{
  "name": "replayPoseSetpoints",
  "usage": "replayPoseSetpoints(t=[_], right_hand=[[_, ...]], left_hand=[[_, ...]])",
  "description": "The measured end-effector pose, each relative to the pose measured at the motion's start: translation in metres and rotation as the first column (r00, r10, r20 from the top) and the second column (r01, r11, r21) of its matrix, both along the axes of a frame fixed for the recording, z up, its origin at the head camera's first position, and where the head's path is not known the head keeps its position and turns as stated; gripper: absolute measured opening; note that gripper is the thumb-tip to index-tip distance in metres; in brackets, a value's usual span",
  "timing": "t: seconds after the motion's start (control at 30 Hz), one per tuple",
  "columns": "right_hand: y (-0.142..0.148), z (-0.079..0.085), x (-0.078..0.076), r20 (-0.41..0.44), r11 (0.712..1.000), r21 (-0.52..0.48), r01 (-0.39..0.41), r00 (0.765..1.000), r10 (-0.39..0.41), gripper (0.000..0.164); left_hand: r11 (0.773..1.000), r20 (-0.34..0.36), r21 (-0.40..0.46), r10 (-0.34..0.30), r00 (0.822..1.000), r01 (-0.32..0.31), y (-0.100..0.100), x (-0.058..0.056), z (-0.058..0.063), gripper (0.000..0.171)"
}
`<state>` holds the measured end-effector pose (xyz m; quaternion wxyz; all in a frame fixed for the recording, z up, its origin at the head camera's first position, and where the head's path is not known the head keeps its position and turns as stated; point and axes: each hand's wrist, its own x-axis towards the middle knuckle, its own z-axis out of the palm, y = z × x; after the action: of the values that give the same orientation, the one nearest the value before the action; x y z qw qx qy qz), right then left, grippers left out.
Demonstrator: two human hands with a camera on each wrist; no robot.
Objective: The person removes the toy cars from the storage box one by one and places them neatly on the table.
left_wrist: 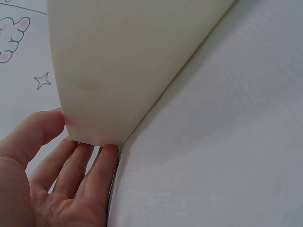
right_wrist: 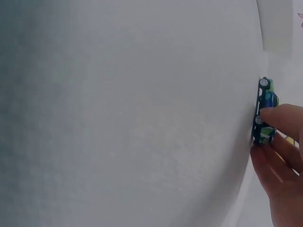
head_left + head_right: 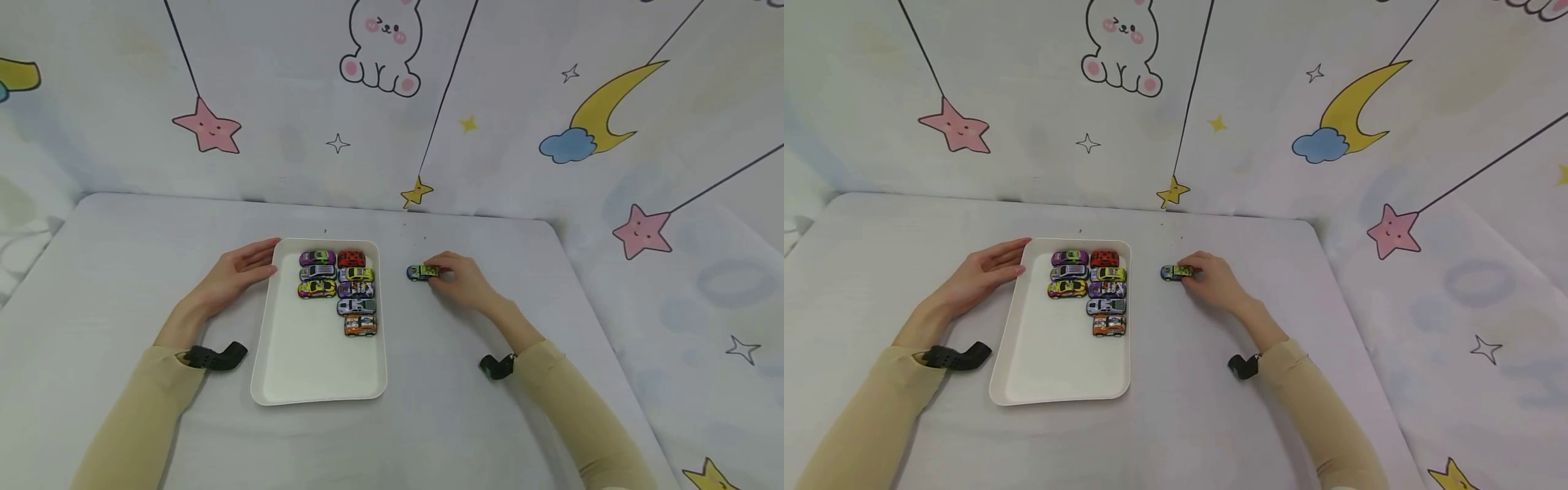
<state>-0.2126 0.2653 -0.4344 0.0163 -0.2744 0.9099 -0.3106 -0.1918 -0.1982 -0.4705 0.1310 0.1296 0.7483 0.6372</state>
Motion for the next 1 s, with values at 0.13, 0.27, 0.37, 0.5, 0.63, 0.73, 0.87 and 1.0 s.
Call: replayPoseSetpoints(t=[0.13, 0.27, 0.37, 0.5, 0.63, 0.73, 0.87, 1.0], right_hand=[[0.0016, -0.0008, -0.0019, 0.008, 1.0, 0.015, 0.004, 1.0, -0.004, 0.032], [0.0013, -0.0005, -0.002, -0.002, 1.0, 0.016, -0.007, 1.0, 0.008, 0.032], [0.001, -0.0008, -0.002, -0.003, 1.0, 0.018, -0.009, 1.0, 0.009, 0.033], [0.0001, -0.0014, -0.0015, -0.005, 0.999, 0.034, -0.006, 1.0, 0.006, 0.034], [-0.0012, -0.001, -0.0012, 0.001, 0.999, 0.055, -0.001, 1.0, 0.001, 0.036], [-0.0016, 0.0004, 0.0006, 0.006, 0.998, 0.065, 0.006, 1.0, -0.006, 0.038], [-0.0018, 0.0035, 0.0034, 0.003, 0.996, 0.082, 0.022, 1.0, -0.022, 0.042], [-0.0025, 0.0077, 0.0063, 0.004, 0.994, 0.099, 0.044, 0.999, -0.045, 0.044]], left_hand=[[1.0, 0.0, -0.006, 0.0, 1.0, 0.0, 0.0008, -0.0001, 0.0007, 0.066], [1.0, 0.001, -0.01, 0.004, 1.0, -0.004, 0.0007, 0.0001, 0.0008, 0.066], [1.0, 0.002, -0.001, 0.006, 1.0, -0.006, 0.0006, 0.0005, 0.0007, 0.066], [1.0, 0.004, 0.002, 0.007, 1.0, -0.007, 0.0006, 0.001, 0.0002, 0.066], [1.0, 0.002, -0.013, 0.013, 1.0, -0.013, 0.0004, 0.0016, -0.0004, 0.067], [1.0, 0.002, -0.01, 0.012, 1.0, -0.012, 0.0005, 0.0018, -0.0004, 0.067], [1.0, 0.005, 0.0, 0.008, 1.0, -0.008, 0.0003, 0.0015, -0.0003, 0.067], [1.0, 0.004, -0.005, 0.004, 1.0, -0.004, 0.0002, 0.001, 0.001, 0.067]])
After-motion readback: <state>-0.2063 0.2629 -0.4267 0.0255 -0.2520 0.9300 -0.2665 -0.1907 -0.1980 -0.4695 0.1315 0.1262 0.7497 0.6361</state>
